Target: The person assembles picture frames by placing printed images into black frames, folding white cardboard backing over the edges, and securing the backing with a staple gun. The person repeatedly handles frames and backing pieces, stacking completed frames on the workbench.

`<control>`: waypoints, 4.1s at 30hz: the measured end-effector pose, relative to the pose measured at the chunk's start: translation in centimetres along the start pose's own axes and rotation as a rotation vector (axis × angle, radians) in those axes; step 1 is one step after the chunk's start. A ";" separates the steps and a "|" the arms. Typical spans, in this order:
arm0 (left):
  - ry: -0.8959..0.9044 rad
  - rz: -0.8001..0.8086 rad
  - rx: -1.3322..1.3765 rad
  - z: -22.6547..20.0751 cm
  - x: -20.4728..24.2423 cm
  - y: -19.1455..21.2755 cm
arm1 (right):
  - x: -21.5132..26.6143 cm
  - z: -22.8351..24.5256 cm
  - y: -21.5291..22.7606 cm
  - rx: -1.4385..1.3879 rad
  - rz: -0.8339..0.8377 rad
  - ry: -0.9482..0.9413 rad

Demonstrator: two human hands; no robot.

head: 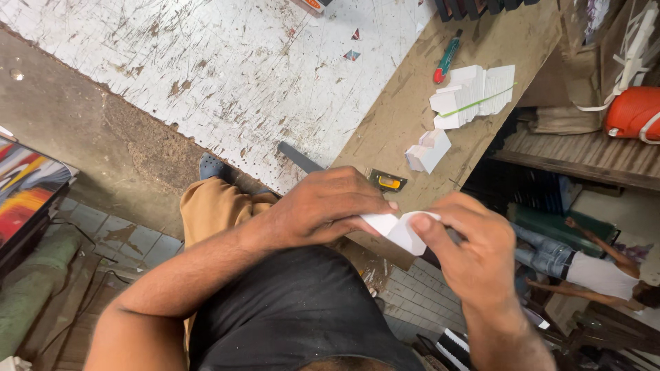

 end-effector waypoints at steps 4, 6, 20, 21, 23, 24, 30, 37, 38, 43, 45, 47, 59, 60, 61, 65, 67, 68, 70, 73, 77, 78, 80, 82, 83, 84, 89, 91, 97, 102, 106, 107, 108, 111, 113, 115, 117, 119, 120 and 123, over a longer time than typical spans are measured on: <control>0.117 0.122 -0.032 -0.2 0.2 -0.1 | -0.3 -5.7 -3.3 -0.627 0.212 -0.637; 0.134 0.173 -0.053 -0.9 0.6 0.0 | 0.1 -6.3 -4.4 -0.627 0.301 -0.647; 0.294 0.272 0.114 -3.5 5.9 0.5 | -1.9 -26.4 -5.1 0.768 0.237 -0.045; 0.302 0.265 0.130 -3.6 6.3 0.6 | -1.2 -28.3 -6.3 0.790 0.283 -0.002; 0.316 0.252 0.160 -3.7 7.1 0.3 | 0.5 -31.4 -7.8 0.788 0.282 0.024; 0.313 0.245 0.160 -3.6 7.2 0.2 | 0.4 -32.6 -8.4 0.786 0.278 0.047; 0.319 0.270 0.199 -3.5 7.9 0.7 | 0.0 -35.4 -7.7 0.707 0.279 0.138; 0.284 0.303 0.208 -3.5 8.8 0.3 | -1.6 -32.1 -8.1 0.608 0.225 0.015; 0.276 0.309 0.209 -3.6 8.9 0.3 | -2.0 -31.2 -7.5 0.501 0.244 -0.042; 0.252 0.332 0.218 -3.3 9.8 0.1 | -0.1 -23.2 -6.6 -0.112 0.429 -0.345; 0.244 0.329 0.210 -3.2 10.1 -0.1 | 1.1 -17.3 -6.0 -0.231 0.508 -0.180; 0.233 0.333 0.207 -3.0 10.1 -0.2 | 2.3 -12.2 -5.5 -0.290 0.618 -0.105; 0.243 0.317 0.176 -3.6 10.3 0.1 | 5.2 -6.3 -8.4 -0.130 0.924 -0.379; 0.236 0.315 0.169 -3.6 10.3 0.2 | 5.4 -6.4 -8.5 -0.173 0.919 -0.359; 0.230 0.313 0.161 -3.6 10.3 0.1 | 5.6 -6.5 -8.5 -0.217 0.914 -0.339; 0.249 0.306 0.186 -3.6 10.3 0.0 | 5.8 -8.2 -7.9 -0.305 0.834 -0.212; 0.244 0.311 0.191 -3.6 10.3 -0.1 | 5.3 -10.6 -7.8 -0.335 0.744 -0.215; 0.243 0.315 0.189 -3.6 10.3 0.0 | 4.2 -13.2 -7.7 -0.193 0.679 -0.264; 0.241 0.323 0.184 -3.7 10.3 0.0 | 1.6 -18.3 -7.0 0.016 0.523 -0.317; 0.266 0.326 0.174 -3.8 10.4 0.3 | -1.8 -25.4 -7.6 0.368 0.294 -0.220; 0.279 0.290 0.200 -3.6 10.0 -0.1 | -3.4 -32.4 -7.9 0.737 0.142 -0.205; 0.280 0.295 0.193 -3.6 9.8 0.0 | -3.5 -33.0 -7.6 0.793 0.115 -0.201; 0.294 0.299 0.173 -3.4 9.2 0.1 | -3.3 -32.8 -6.2 0.743 0.149 -0.184; 0.316 0.297 0.147 -3.1 8.2 0.0 | -2.4 -30.7 -4.0 0.651 0.217 -0.215; 0.344 0.287 0.112 -2.9 7.4 -0.1 | -1.8 -29.2 -2.6 0.584 0.268 -0.246; 0.368 0.283 0.079 -2.6 6.4 -0.2 | -0.6 -28.2 -0.8 0.481 0.335 -0.421; 0.335 0.126 -0.139 -2.0 1.6 0.0 | 5.7 -17.2 6.4 0.018 0.273 -0.321; 0.203 0.020 -0.290 -2.5 0.9 0.7 | 8.4 -15.2 8.4 0.197 0.176 -0.341; 0.745 -0.387 -0.129 4.3 7.9 3.1 | 12.0 -15.3 10.5 0.634 -0.363 -0.303; 1.115 -0.311 -0.019 9.0 11.1 0.7 | 13.0 -12.7 10.6 0.619 -0.669 0.073; 1.059 -0.108 -0.104 8.5 5.9 -3.3 | 16.3 -9.4 15.0 0.124 -0.865 0.213; 0.997 -0.062 -0.097 7.9 3.6 -4.1 | 17.4 -8.5 16.3 -0.028 -0.935 0.263; 0.844 -0.049 -0.122 6.8 0.7 -4.6 | 18.4 -7.7 17.8 -0.172 -1.006 0.333; 0.521 -0.082 0.031 2.6 -7.5 -5.3 | 19.0 -7.0 18.8 -0.498 -1.121 0.429; 0.421 -0.145 0.175 -1.2 -12.1 -4.2 | 18.9 -8.1 18.0 -0.683 -1.142 0.479; 0.280 -0.107 0.007 -6.0 -15.9 -2.3 | 18.6 -10.8 15.9 -0.944 -1.105 0.462; 0.178 0.046 -0.238 -10.3 -18.8 -1.6 | 17.1 -15.2 11.9 -1.208 -1.056 0.330; 0.117 0.190 -0.347 -12.8 -20.0 -2.4 | 15.6 -19.6 6.4 -1.319 -1.011 0.181; 0.085 0.265 -0.400 -13.5 -20.1 -3.2 | 15.1 -21.6 3.7 -1.327 -0.977 0.147; -0.052 0.545 -1.207 -11.8 -18.8 -6.7 | 12.3 -27.3 -6.2 -1.558 -0.833 -0.304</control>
Point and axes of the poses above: each hand's wrist, its own x-axis away from the middle knuckle, its own y-axis out of the back of the hand, z = x × y, the point moved 6 cm from there along -x, towards the middle knuckle, and after that the axes turned 4 degrees about -x, right-handed, at the moved point
